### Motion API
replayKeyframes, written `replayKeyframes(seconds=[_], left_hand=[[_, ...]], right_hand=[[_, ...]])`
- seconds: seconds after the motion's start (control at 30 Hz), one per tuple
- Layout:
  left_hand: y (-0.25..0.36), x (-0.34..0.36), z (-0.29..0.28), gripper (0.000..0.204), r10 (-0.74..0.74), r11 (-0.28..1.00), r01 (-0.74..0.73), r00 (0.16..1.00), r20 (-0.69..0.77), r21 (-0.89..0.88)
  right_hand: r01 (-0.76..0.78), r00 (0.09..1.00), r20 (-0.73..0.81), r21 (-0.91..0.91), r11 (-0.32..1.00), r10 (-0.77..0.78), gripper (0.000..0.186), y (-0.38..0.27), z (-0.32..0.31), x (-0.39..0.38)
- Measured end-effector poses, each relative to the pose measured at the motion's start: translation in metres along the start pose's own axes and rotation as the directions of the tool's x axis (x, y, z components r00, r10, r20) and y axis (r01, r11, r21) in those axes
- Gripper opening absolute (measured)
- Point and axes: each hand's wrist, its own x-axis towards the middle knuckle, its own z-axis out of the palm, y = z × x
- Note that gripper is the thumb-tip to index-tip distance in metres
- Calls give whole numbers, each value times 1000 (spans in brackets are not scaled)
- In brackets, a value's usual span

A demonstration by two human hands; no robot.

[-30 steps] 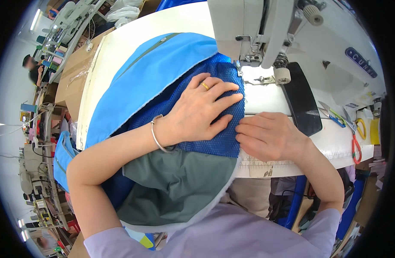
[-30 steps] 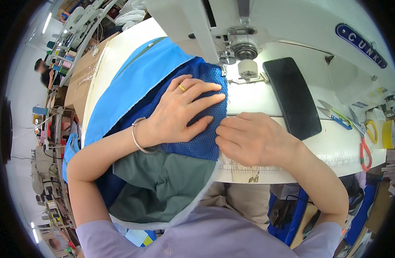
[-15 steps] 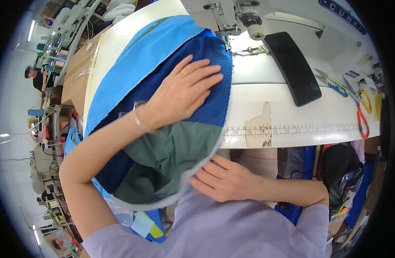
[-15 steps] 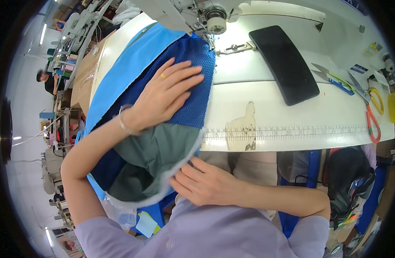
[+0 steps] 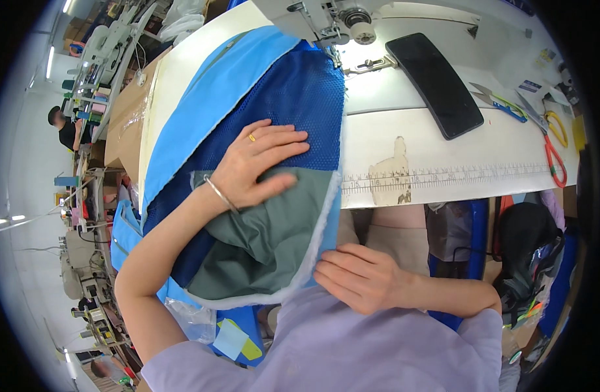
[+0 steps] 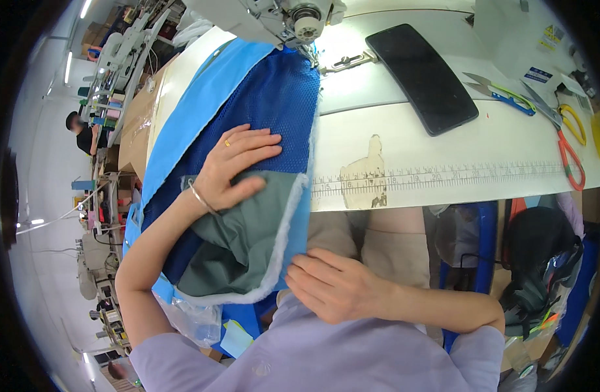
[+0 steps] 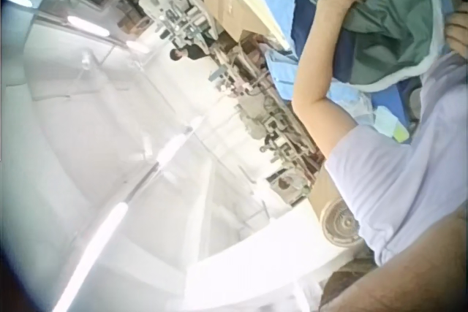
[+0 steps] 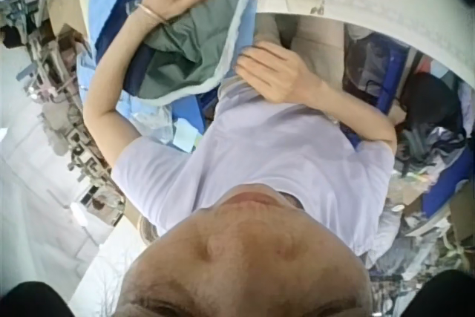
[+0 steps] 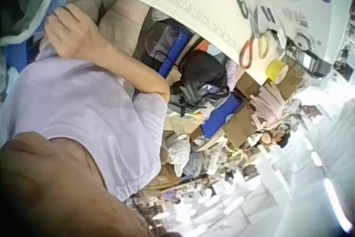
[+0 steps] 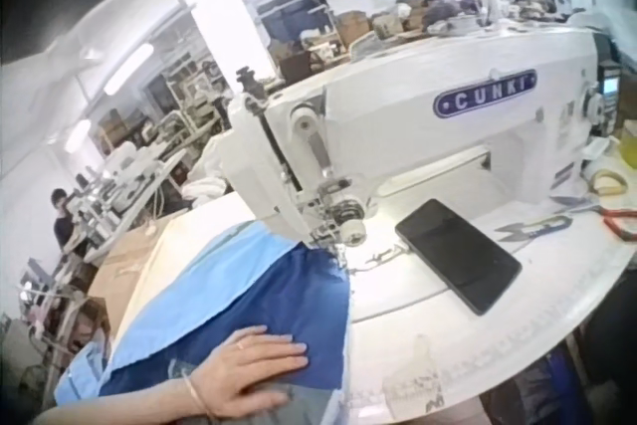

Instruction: The person sews a blue and green fabric bag using an industrial sewing machine. They align the edges of the bag, guide it under the needle, and sew along the seams. The person repeatedly adjusts the bag's position and orientation to complete different sections of the stitching.

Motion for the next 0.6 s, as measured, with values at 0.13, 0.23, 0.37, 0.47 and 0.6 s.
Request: replayKeyframes(seconds=[0.13, 0.23, 0.37, 0.47, 0.6], left_hand=[[29, 5, 6, 49, 51, 992, -46, 998, -41, 120], [25, 5, 10, 43, 126, 984, -114, 989, -80, 136], [18, 17, 3, 37, 49, 994, -59, 993, -111, -95], [31, 56, -5, 44, -118, 990, 127, 983, -140, 60], [0, 106, -12, 47, 91, 944, -69, 994, -54, 324]], right_hand=[[-41, 999, -17, 0, 999, 41, 21, -4, 0, -2], [-52, 998, -28, 15, 999, 52, 22, -4, -1, -2], [-40, 996, -75, 19, 999, 41, 21, -7, -8, 5], [-22, 993, -115, 9, 1000, 23, 21, -8, -11, 18], [-6, 989, -150, 14, 1000, 8, 18, -9, -8, 24]])
